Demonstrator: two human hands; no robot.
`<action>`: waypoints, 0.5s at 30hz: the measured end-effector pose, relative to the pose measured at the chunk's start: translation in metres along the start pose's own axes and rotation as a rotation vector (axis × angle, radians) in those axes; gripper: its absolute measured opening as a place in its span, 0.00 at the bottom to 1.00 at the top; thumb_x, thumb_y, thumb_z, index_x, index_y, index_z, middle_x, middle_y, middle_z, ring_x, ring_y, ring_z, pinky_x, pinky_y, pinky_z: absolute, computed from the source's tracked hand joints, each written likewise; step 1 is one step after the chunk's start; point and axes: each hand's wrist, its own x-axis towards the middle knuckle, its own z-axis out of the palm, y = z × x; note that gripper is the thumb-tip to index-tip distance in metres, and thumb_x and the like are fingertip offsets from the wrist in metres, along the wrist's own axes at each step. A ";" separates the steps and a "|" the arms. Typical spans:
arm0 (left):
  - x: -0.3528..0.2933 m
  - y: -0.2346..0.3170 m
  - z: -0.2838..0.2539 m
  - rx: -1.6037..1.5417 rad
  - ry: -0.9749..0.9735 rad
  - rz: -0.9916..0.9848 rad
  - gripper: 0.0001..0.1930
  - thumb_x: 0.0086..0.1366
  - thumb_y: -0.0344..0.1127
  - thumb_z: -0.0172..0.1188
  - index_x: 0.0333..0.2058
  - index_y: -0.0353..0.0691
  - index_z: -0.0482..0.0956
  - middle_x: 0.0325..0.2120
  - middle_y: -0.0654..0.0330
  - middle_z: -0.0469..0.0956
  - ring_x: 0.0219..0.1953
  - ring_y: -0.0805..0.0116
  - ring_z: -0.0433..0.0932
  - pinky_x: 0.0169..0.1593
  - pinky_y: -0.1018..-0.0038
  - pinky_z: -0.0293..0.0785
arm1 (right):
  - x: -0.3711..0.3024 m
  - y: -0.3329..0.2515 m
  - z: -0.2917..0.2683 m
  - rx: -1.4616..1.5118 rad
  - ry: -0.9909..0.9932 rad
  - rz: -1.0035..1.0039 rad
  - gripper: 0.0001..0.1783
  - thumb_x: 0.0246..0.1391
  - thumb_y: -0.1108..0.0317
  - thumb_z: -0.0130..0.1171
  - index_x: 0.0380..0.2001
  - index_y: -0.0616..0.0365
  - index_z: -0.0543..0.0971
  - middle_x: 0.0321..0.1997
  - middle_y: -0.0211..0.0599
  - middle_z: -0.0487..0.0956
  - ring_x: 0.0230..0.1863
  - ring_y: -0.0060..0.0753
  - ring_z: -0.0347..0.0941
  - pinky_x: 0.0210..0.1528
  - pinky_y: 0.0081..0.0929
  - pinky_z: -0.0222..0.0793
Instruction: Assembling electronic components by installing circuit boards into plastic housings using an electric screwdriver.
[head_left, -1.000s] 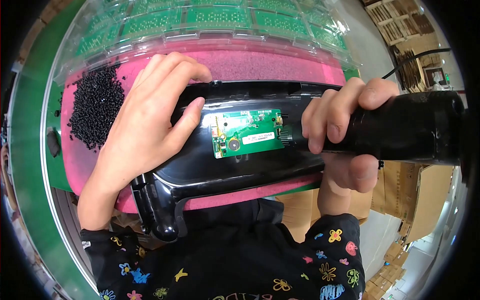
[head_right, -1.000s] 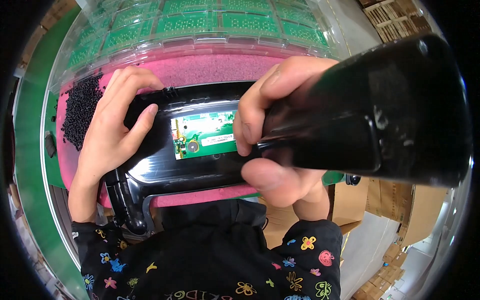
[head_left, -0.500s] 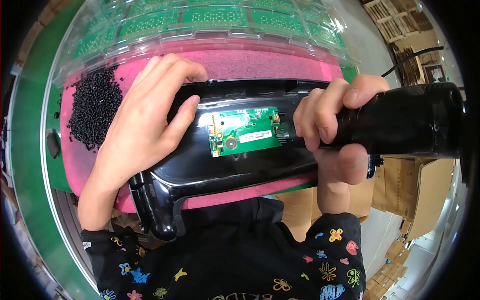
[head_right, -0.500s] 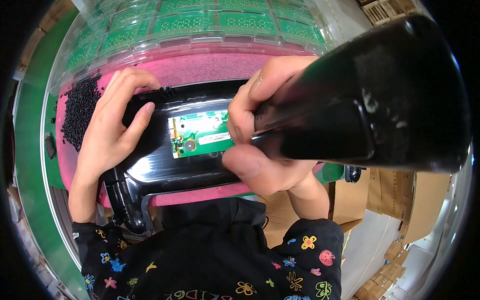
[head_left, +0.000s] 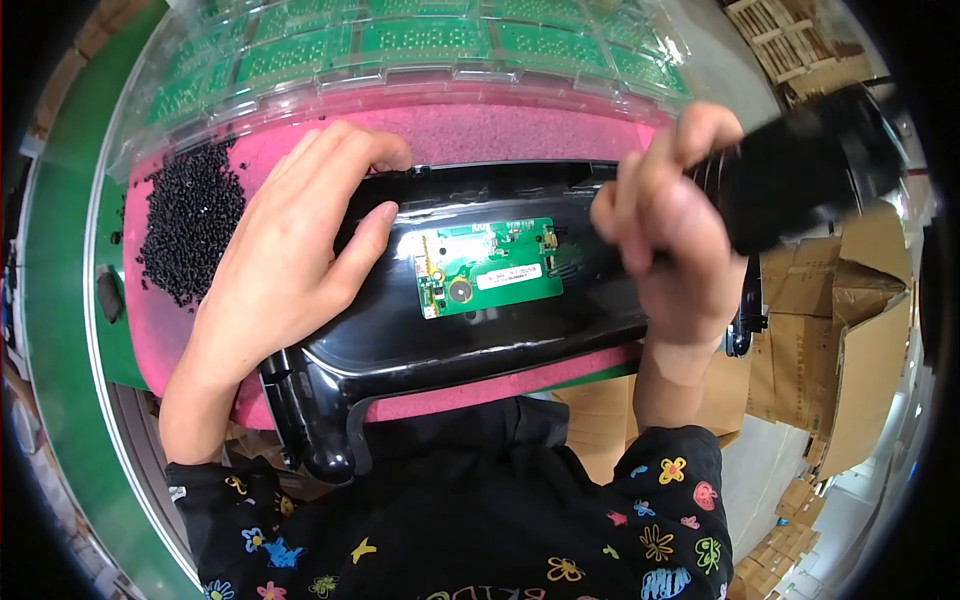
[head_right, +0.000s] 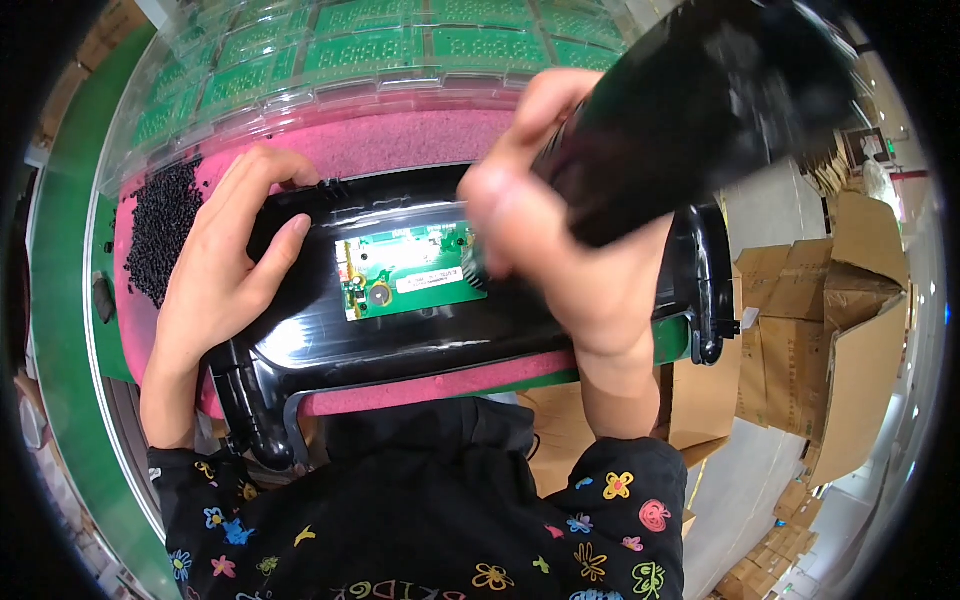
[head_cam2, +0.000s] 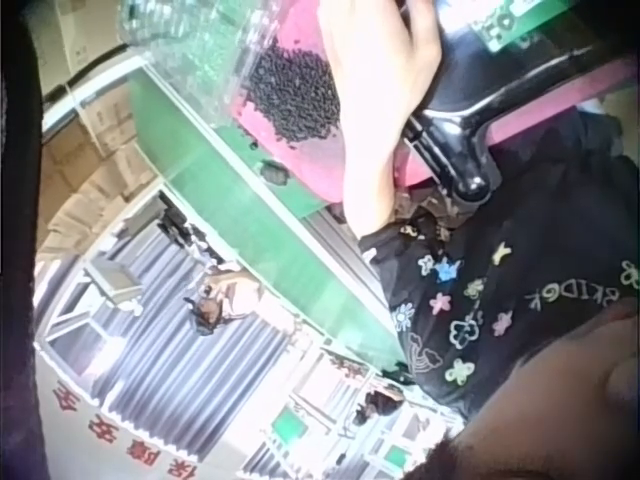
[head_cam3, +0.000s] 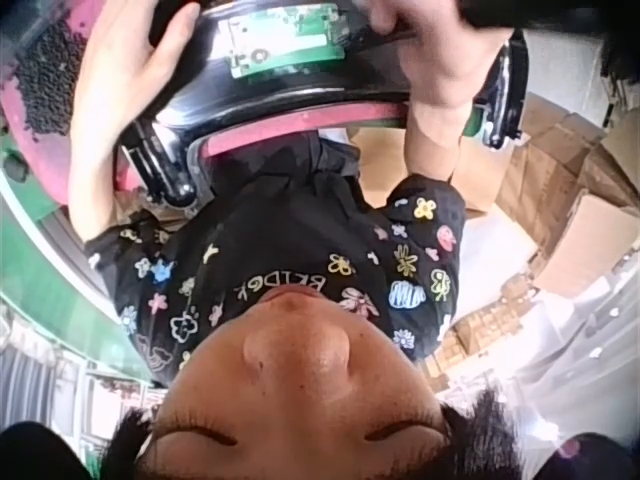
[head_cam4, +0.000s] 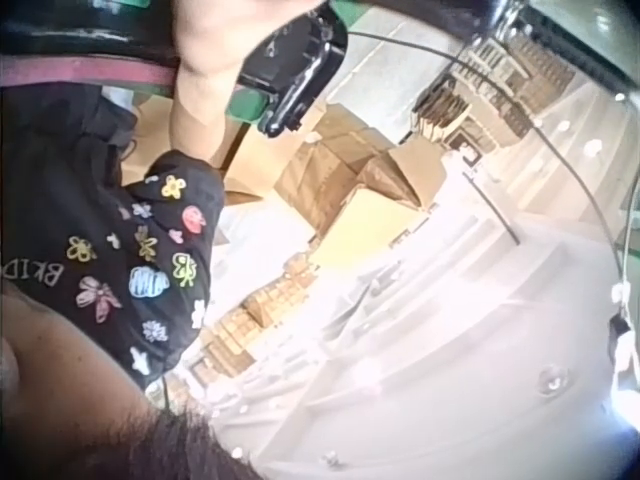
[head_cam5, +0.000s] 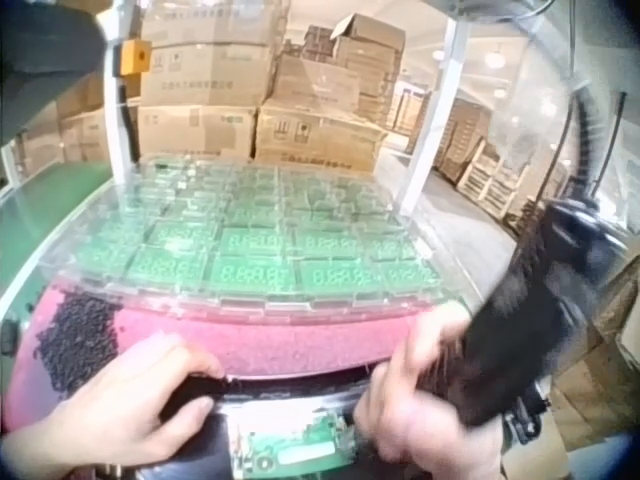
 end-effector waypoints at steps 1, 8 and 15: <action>0.000 0.001 0.000 -0.016 -0.003 -0.012 0.15 0.56 0.22 0.57 0.43 0.32 0.71 0.38 0.52 0.72 0.44 0.54 0.73 0.51 0.68 0.68 | 0.005 -0.002 0.003 0.008 0.137 0.012 0.20 0.52 0.70 0.59 0.46 0.57 0.65 0.22 0.25 0.65 0.20 0.20 0.63 0.30 0.24 0.62; 0.001 0.007 0.001 0.009 -0.013 -0.045 0.15 0.58 0.24 0.57 0.45 0.33 0.70 0.39 0.52 0.73 0.43 0.54 0.74 0.51 0.68 0.68 | 0.018 0.006 -0.042 0.389 0.488 -0.090 0.14 0.56 0.74 0.56 0.45 0.64 0.69 0.46 0.40 0.69 0.50 0.34 0.68 0.56 0.54 0.70; 0.020 0.003 0.015 -0.122 -0.005 0.003 0.14 0.59 0.26 0.57 0.44 0.33 0.71 0.38 0.50 0.75 0.43 0.53 0.76 0.48 0.68 0.71 | -0.020 -0.025 0.038 -0.232 -0.045 -0.472 0.22 0.45 0.77 0.57 0.47 0.61 0.71 0.33 0.40 0.75 0.36 0.38 0.76 0.29 0.22 0.71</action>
